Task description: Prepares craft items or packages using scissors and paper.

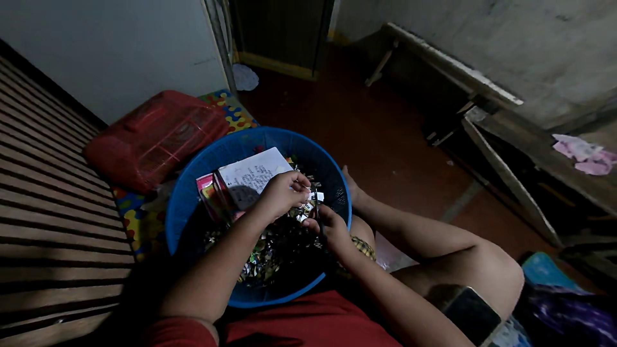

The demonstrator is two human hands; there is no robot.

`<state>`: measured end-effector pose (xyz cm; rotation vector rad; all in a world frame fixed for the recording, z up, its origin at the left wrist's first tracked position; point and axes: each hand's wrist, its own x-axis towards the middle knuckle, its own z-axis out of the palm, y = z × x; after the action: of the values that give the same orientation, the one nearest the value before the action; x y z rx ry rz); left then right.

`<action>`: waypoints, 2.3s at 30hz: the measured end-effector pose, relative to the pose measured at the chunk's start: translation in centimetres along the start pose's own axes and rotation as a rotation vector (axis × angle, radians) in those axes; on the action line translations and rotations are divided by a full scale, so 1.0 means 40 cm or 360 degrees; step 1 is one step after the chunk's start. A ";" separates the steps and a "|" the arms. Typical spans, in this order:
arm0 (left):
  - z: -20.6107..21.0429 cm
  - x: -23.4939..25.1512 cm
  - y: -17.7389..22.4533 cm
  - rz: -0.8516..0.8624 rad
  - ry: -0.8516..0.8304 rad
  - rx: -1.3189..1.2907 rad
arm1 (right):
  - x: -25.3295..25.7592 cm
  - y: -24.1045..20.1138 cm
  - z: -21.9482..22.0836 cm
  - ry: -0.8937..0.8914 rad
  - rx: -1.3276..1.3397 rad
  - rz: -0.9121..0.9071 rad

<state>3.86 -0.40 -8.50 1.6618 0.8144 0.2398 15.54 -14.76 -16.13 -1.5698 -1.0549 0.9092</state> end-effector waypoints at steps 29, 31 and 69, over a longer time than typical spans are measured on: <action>0.012 0.016 -0.020 0.0089 -0.0018 -0.0008 | 0.014 0.014 0.000 -0.0270 0.0171 0.0030; 0.010 0.017 -0.020 0.0090 -0.0032 0.0012 | 0.011 0.012 0.000 -0.0248 0.0131 0.0019; -0.310 0.098 -0.219 -0.0738 0.0893 0.0971 | 0.006 -0.015 0.006 -0.0226 -0.0213 0.0198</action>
<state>-3.59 12.13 -14.30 1.9217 1.8063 0.1342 15.28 -14.37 -15.62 -1.7173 -1.1477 1.0660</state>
